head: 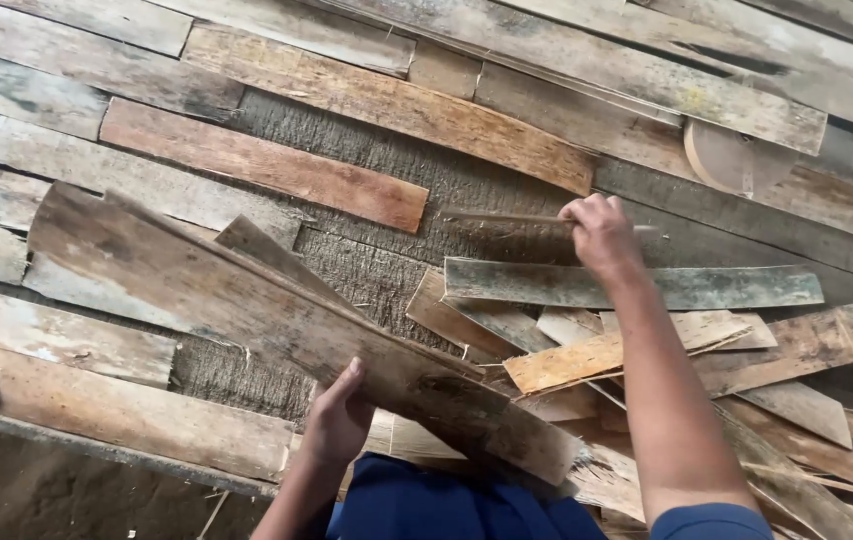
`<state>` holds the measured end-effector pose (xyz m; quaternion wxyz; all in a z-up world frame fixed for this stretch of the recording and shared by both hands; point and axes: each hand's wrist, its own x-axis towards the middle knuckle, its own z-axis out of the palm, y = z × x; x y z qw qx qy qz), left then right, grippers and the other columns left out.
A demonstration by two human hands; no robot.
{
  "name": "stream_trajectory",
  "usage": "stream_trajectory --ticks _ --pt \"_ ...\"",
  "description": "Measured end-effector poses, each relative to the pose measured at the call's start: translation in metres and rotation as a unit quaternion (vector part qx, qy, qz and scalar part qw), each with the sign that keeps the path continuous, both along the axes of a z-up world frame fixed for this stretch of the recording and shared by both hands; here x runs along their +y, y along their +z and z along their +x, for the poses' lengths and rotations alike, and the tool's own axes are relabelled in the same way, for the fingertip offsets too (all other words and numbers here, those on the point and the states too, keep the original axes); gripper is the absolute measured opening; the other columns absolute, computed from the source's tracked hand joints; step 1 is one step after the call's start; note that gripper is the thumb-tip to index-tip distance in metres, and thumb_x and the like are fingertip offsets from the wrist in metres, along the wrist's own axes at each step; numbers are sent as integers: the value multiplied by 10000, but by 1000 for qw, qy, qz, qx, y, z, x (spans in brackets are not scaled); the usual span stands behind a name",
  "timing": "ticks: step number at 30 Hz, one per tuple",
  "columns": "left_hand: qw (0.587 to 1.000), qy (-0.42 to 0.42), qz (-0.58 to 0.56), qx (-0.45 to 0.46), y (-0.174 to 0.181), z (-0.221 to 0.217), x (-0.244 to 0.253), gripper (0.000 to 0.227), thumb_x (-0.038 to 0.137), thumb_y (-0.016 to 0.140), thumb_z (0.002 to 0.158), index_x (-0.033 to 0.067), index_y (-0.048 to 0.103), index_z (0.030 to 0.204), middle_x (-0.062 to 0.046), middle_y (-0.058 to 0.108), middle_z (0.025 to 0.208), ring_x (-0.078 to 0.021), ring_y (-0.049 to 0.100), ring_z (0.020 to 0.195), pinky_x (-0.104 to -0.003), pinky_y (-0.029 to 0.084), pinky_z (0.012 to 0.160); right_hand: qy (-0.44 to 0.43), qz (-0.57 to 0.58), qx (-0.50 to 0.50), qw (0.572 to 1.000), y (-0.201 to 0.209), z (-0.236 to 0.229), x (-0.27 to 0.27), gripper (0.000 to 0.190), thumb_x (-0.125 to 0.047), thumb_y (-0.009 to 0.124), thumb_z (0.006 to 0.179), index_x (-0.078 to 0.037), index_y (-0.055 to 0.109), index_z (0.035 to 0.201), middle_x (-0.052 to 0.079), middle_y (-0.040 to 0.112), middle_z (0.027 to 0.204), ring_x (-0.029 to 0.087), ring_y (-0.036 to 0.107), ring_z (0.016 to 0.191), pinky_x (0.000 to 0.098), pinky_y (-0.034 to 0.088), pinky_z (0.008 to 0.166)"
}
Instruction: The person sorts and stacks wooden planks on a workbench. They pick up planks from a pile, inspect them, and place them into a neat stack, occasionally moving other planks aside to reach the work area.
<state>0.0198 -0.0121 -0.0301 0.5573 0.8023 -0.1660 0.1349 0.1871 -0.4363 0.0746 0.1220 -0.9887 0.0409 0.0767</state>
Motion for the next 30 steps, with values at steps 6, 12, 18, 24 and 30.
stream_trajectory --ticks 6,12,18,24,30 --pt "699 113 -540 454 94 37 -57 501 69 633 941 -86 536 1407 -319 630 1257 -476 587 1226 -666 372 1105 80 114 -301 943 61 -33 32 222 -74 689 1031 -157 710 1236 81 638 1014 326 616 972 440 493 956" --pt "709 70 -539 450 86 35 -61 489 74 714 924 -73 586 1372 -266 674 1240 -381 664 1130 -626 440 1065 54 348 -95 931 119 -93 148 356 -79 740 849 -144 732 1200 192 710 995 395 690 966 503 538 894" --pt "692 72 -540 474 101 20 -31 461 103 667 937 26 599 1386 -166 692 1254 -301 682 1131 -494 508 1021 191 236 -180 936 64 -99 113 304 -196 758 894 -206 762 1198 112 663 1101 354 616 1040 470 492 964" --pt "698 156 -514 473 87 7 32 399 179 560 1011 29 621 1375 -64 682 1278 -146 630 1179 -274 485 995 -28 -14 108 994 8 -65 34 788 -96 694 772 -355 522 1496 41 463 1522 406 405 1420 637 419 1094" --pt "704 173 -524 447 98 1 36 389 228 544 1021 83 663 1362 17 711 1226 -113 663 1098 -241 536 881 -46 32 222 973 43 -77 65 765 -12 526 842 -226 368 1560 88 381 1466 272 269 1395 468 271 1159"
